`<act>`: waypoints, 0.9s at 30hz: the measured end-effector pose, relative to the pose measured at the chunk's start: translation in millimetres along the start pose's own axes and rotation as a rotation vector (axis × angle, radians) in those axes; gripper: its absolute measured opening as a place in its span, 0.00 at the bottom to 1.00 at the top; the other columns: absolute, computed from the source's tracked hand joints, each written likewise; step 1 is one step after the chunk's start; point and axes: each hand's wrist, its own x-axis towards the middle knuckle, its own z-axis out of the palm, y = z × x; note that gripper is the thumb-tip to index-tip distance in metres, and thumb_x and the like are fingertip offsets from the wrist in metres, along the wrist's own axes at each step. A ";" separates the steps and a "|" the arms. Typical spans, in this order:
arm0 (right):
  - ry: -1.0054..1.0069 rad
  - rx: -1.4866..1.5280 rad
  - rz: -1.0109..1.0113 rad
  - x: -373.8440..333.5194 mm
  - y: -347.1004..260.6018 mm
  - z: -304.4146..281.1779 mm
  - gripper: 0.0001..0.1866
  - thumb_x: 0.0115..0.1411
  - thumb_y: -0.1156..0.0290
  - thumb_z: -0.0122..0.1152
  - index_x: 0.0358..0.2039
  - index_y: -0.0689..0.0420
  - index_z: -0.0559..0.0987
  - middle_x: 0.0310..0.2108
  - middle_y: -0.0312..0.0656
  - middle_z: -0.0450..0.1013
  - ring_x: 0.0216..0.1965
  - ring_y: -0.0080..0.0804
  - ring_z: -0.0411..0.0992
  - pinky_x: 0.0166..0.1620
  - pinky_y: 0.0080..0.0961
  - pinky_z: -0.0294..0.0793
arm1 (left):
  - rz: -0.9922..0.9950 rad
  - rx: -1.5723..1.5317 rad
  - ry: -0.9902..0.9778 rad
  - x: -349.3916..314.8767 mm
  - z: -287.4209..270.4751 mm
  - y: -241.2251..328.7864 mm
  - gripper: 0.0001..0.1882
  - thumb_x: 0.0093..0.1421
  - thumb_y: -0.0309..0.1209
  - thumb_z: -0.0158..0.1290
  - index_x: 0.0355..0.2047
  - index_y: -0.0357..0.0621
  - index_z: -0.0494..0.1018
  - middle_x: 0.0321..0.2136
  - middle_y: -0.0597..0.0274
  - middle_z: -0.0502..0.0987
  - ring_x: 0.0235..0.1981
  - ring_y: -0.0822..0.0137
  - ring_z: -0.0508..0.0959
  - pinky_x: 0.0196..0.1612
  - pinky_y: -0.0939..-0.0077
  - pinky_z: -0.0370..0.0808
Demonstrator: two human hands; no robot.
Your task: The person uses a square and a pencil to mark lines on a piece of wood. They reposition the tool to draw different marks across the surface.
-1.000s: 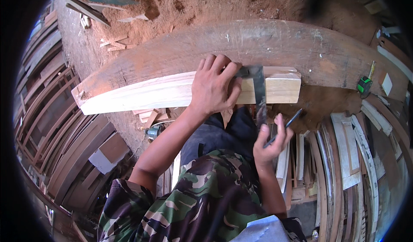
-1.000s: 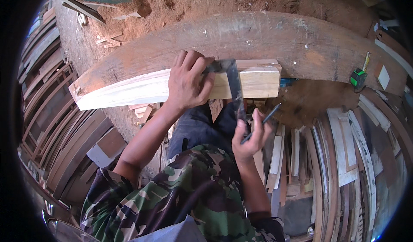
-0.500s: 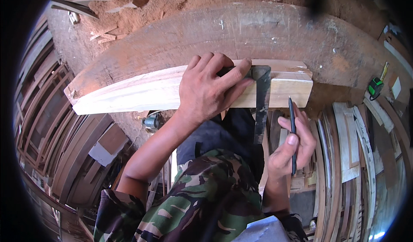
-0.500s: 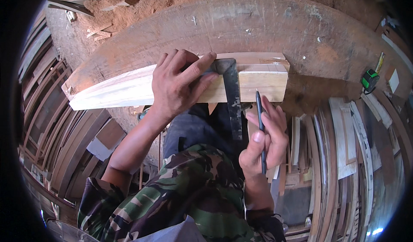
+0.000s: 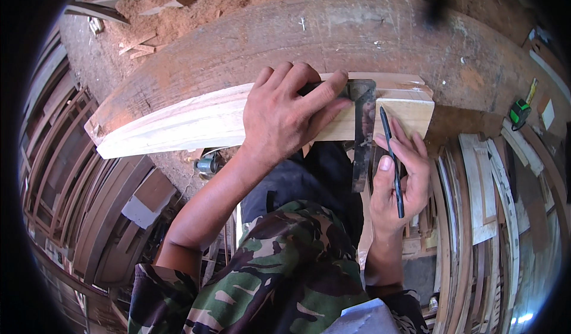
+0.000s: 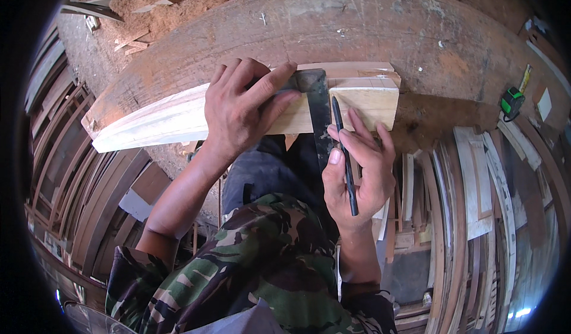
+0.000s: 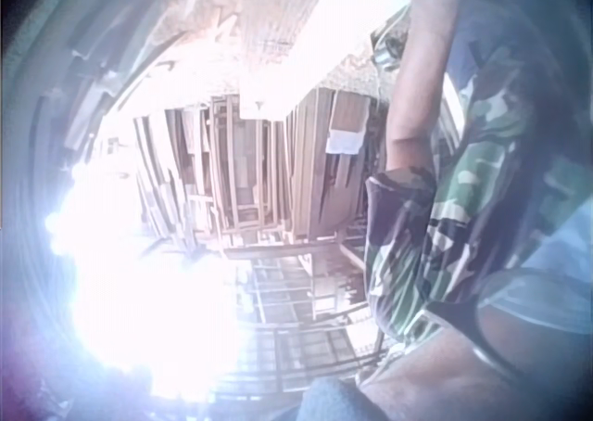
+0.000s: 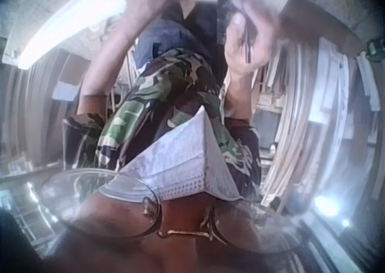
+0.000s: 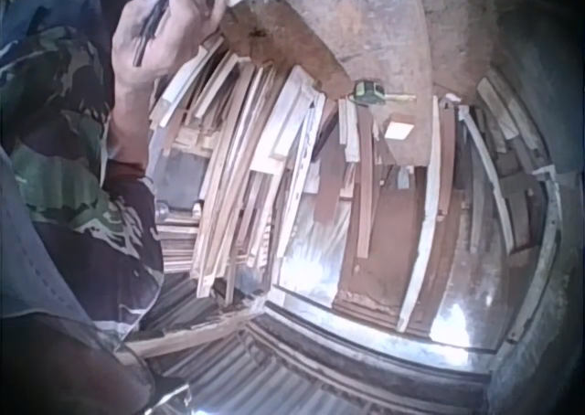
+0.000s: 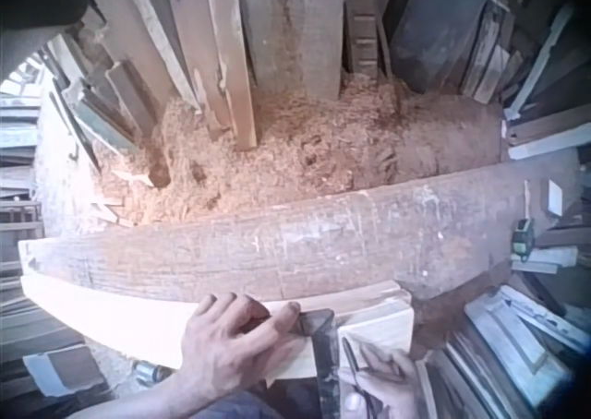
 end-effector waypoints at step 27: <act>-0.082 -0.114 0.015 6.1 -8.8 -14.4 0.09 0.63 0.79 0.66 0.44 0.57 0.82 0.39 0.46 0.87 0.59 0.51 0.84 0.74 0.57 0.60 | 0.009 0.011 -0.025 -0.1 -1.4 1.0 0.23 0.61 0.42 0.70 0.56 0.56 0.83 0.33 0.67 0.76 0.35 0.62 0.76 0.39 0.64 0.71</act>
